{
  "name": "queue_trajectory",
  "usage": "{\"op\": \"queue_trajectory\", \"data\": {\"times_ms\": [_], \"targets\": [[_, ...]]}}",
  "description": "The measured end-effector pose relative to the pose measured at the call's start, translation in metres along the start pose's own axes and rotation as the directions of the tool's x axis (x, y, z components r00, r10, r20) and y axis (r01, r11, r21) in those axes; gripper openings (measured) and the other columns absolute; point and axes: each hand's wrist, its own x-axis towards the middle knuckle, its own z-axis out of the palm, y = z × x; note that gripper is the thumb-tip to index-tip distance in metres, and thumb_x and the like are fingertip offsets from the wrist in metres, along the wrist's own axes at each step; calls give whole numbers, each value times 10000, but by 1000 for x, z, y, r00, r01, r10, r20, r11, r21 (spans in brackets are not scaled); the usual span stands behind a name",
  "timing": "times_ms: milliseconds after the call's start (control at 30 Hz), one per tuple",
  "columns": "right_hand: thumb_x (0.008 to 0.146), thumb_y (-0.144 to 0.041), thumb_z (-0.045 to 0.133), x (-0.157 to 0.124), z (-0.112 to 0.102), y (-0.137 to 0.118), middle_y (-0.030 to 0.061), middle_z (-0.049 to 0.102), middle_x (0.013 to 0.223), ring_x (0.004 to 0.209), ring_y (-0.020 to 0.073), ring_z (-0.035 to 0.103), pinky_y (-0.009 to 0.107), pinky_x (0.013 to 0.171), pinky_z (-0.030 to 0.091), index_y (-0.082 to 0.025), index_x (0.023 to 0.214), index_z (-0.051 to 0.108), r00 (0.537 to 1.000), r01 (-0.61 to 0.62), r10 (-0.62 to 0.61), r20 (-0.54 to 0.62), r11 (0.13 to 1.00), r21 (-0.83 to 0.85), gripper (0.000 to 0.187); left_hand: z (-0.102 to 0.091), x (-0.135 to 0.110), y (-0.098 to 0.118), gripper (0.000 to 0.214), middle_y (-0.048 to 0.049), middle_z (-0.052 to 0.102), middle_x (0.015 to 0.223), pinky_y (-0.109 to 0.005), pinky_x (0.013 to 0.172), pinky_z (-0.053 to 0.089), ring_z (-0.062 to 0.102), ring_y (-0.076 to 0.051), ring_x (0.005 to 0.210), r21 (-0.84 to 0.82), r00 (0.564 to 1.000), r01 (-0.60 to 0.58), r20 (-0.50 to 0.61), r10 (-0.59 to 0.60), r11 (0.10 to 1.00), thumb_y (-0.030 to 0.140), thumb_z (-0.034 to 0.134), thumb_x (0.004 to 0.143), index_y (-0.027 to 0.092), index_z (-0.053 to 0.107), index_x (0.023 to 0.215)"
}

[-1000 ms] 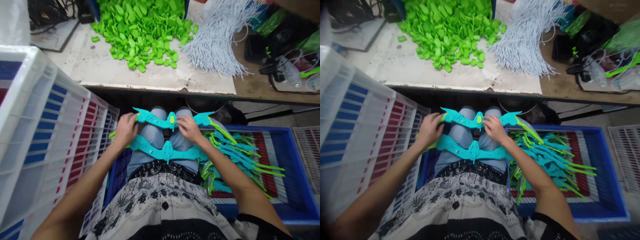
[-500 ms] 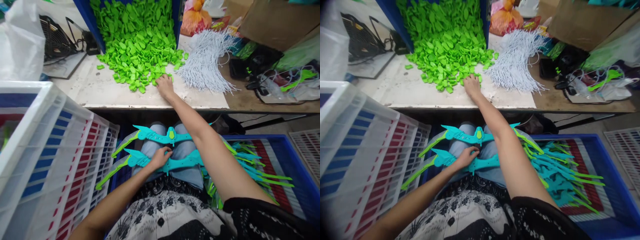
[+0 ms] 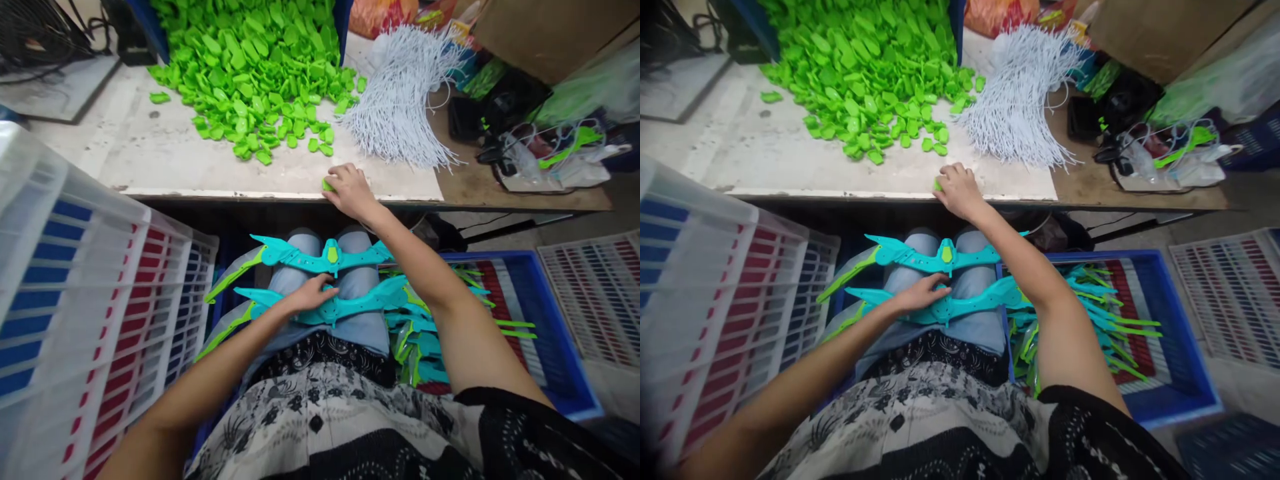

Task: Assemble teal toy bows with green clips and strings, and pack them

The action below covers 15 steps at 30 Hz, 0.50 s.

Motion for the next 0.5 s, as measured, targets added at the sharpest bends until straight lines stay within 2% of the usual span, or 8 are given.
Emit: {"op": "queue_trajectory", "data": {"times_ms": [67,133,233,300,367,433,500], "targets": [[906,-265,460,6,2,12,132,533,1259,1145,300,411,452,896,326,-144,1134,579,996,88,-90,29,994,68,284,-12,-7,-3,525,-128,619,1192,-320,891,449,579,-239,1068,-55,996,23,88,-18,998,427,554,784,122,543,1212],[920,-269,434,9,2,17,111,561,1222,1132,283,435,468,923,314,-151,1137,579,992,117,-121,21,984,135,287,-19,-13,-6,476,-89,671,1058,-298,813,465,608,-218,957,-92,985,56,166,-40,994,433,556,775,134,591,1145],[920,-335,442,-13,-2,5,95,588,1174,1116,277,465,493,941,304,-153,1100,601,994,110,-105,-34,969,223,301,-21,-14,-8,376,-38,677,840,-267,684,451,596,-179,769,-134,982,97,174,-73,986,440,572,754,140,654,965],[909,-380,466,-53,-3,-18,89,599,1171,1109,269,482,484,930,324,-164,1080,613,990,144,-137,-46,947,287,312,-19,-12,-9,349,-23,649,763,-253,622,429,568,-156,688,-200,981,129,169,-95,971,452,604,727,141,654,880],[897,-410,489,-107,1,-46,80,621,1163,1090,255,499,450,894,360,-188,1039,633,978,204,-207,-29,914,352,300,-17,-8,-11,347,-8,614,700,-242,577,406,530,-131,617,-266,975,156,194,-106,951,466,640,696,141,641,817],[902,-379,492,-162,11,-72,73,648,1143,1051,236,522,410,850,390,-195,1016,643,966,243,-257,-15,889,387,263,-16,-5,-12,374,8,584,668,-234,564,396,497,-111,582,-292,970,177,214,-117,940,488,663,674,141,637,812],[908,-337,491,-205,25,-91,71,650,1161,1052,229,529,391,839,402,-196,1021,648,972,215,-236,8,897,387,239,-16,-3,-12,417,13,582,680,-235,584,407,494,-106,595,-293,965,198,225,-134,935,511,678,657,143,646,849]]}}
